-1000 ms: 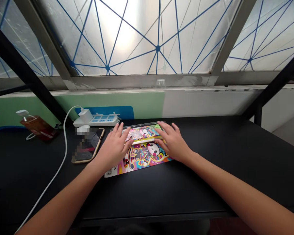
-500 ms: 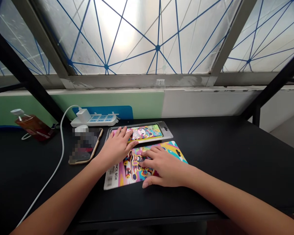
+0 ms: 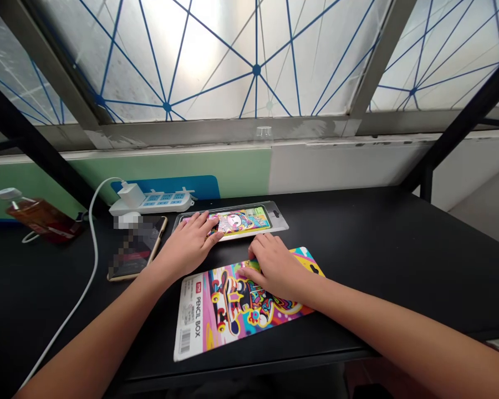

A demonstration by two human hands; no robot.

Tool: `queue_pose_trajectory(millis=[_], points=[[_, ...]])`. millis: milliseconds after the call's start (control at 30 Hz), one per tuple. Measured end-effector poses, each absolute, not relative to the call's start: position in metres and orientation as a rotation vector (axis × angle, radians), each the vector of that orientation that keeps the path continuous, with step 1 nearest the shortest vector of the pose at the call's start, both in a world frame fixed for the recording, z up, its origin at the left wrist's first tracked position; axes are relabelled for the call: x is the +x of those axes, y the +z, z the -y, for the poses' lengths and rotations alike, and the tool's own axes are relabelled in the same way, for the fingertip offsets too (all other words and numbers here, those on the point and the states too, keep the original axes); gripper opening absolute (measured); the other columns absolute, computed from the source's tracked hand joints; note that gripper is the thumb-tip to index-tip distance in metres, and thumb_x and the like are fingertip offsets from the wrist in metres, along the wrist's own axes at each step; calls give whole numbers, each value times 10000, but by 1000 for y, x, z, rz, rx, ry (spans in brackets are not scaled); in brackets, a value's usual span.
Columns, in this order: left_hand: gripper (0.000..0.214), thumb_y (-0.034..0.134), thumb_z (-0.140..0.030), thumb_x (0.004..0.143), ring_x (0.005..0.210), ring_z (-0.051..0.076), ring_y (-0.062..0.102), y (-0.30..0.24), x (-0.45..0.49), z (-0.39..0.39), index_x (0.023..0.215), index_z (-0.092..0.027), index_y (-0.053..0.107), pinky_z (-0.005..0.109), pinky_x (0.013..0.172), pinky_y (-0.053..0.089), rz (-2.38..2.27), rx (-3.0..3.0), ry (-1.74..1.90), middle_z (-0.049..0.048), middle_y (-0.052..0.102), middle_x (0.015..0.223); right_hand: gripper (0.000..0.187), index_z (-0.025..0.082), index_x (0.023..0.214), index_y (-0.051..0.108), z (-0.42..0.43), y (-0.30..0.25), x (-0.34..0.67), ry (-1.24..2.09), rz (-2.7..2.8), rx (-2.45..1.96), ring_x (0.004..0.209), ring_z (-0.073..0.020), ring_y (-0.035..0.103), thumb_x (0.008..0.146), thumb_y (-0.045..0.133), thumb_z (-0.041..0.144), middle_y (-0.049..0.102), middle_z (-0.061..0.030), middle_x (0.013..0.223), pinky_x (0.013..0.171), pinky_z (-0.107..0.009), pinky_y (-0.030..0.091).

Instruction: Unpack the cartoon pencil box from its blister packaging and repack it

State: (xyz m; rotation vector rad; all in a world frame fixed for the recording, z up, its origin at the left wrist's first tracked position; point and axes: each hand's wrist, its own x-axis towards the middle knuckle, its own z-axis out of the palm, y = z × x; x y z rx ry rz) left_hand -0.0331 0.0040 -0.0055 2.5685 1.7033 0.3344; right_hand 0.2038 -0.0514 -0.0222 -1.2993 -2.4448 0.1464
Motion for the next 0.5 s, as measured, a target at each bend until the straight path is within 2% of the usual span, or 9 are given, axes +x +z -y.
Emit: queue_pose_trajectory(millis=[167,267,400,500], points=[[561,294,-557,1050,1505,350,309,-4,-38,-9,1444,-231,526,570,1184,272,-1669,2553,322,133,397,1609,333,237,929,527,48,-4,220,298,2350,-1407,623,-190,554,950,531,569,638,-10,725,590,-314,376],[499,293,-498,1061,1437,324,409,-1,-40,-10,1357,-233,596,525,1160,324,-1631,2568,370,122,487,1539,410,249,874,575,24,9,259,380,2239,-1488,628,-183,566,913,530,654,663,-2,731,595,-309,384],[445,301,-463,1063,1228,293,548,5,-39,-7,1127,-239,679,451,1053,429,-1607,2618,463,88,629,1327,538,242,693,596,-19,12,323,554,2190,-1812,605,-185,547,885,481,731,616,-1,639,560,-313,376],[387,396,-484,1033,1107,298,565,6,-36,-4,1097,-216,668,444,985,461,-1627,2688,480,106,664,1173,509,241,741,648,-32,7,340,596,2187,-1860,662,-211,595,865,513,717,674,-21,717,586,-325,409]])
